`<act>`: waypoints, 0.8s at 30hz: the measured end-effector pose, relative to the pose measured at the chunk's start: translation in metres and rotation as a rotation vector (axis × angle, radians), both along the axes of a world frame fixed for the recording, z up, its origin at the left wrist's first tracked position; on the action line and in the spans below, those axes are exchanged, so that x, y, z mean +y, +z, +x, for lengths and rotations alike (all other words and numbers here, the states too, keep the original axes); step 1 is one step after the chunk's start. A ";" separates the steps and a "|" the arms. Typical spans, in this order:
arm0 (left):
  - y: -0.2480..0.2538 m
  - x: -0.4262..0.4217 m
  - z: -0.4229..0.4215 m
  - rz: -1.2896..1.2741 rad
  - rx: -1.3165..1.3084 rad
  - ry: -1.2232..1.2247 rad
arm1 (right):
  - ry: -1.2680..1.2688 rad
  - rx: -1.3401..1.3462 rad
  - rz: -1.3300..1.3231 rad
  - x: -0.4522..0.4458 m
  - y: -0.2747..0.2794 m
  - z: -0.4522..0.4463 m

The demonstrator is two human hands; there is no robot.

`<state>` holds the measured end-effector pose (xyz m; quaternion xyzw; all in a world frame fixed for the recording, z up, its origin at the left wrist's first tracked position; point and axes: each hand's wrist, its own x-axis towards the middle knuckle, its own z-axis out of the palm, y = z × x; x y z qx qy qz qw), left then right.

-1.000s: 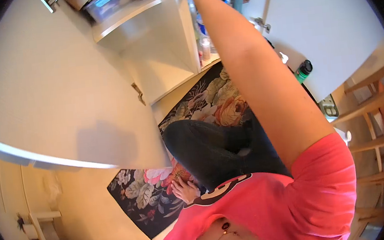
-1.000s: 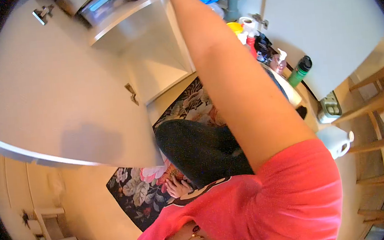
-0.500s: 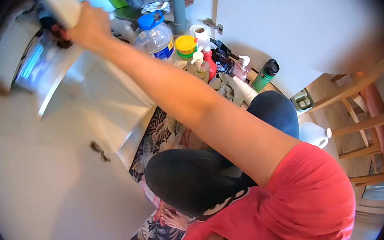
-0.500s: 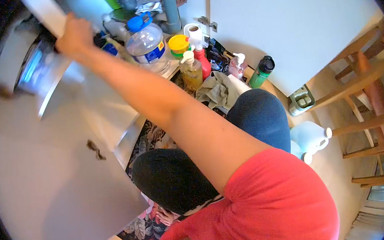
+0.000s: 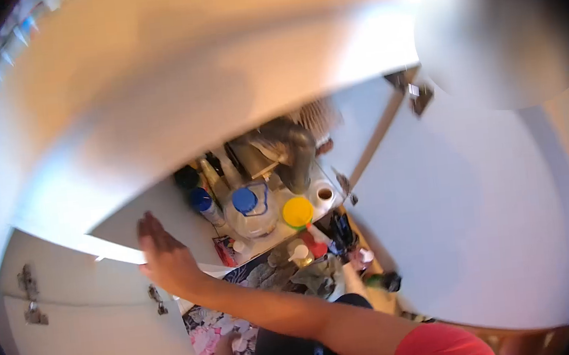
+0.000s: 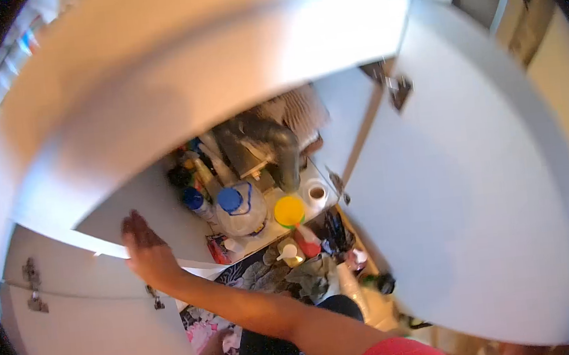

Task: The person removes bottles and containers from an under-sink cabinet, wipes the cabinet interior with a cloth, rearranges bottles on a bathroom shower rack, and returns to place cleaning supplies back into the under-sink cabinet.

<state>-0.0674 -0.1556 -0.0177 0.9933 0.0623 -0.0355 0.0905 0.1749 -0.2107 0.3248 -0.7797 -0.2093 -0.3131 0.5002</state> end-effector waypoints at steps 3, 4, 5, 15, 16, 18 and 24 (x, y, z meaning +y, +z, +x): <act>0.044 -0.034 0.030 -0.263 0.177 -0.050 | 0.017 0.182 -0.045 -0.001 0.007 -0.012; 0.061 -0.045 0.039 -0.372 0.233 -0.054 | 0.047 0.308 -0.073 -0.006 0.018 -0.016; 0.072 -0.052 0.043 -0.493 0.269 -0.050 | 0.063 0.437 -0.170 -0.006 0.019 -0.020; 0.322 0.011 -0.108 -0.396 0.471 0.067 | 0.572 0.851 -0.796 -0.067 0.088 -0.053; 0.352 0.015 -0.129 -0.583 0.337 0.408 | 0.634 0.817 -0.797 -0.066 0.094 -0.070; 0.365 0.042 -0.162 -0.495 0.469 0.286 | 0.703 0.872 -0.792 -0.055 0.117 -0.107; 0.411 0.114 -0.238 -0.651 0.237 0.685 | 0.932 1.031 -0.664 0.034 0.191 -0.231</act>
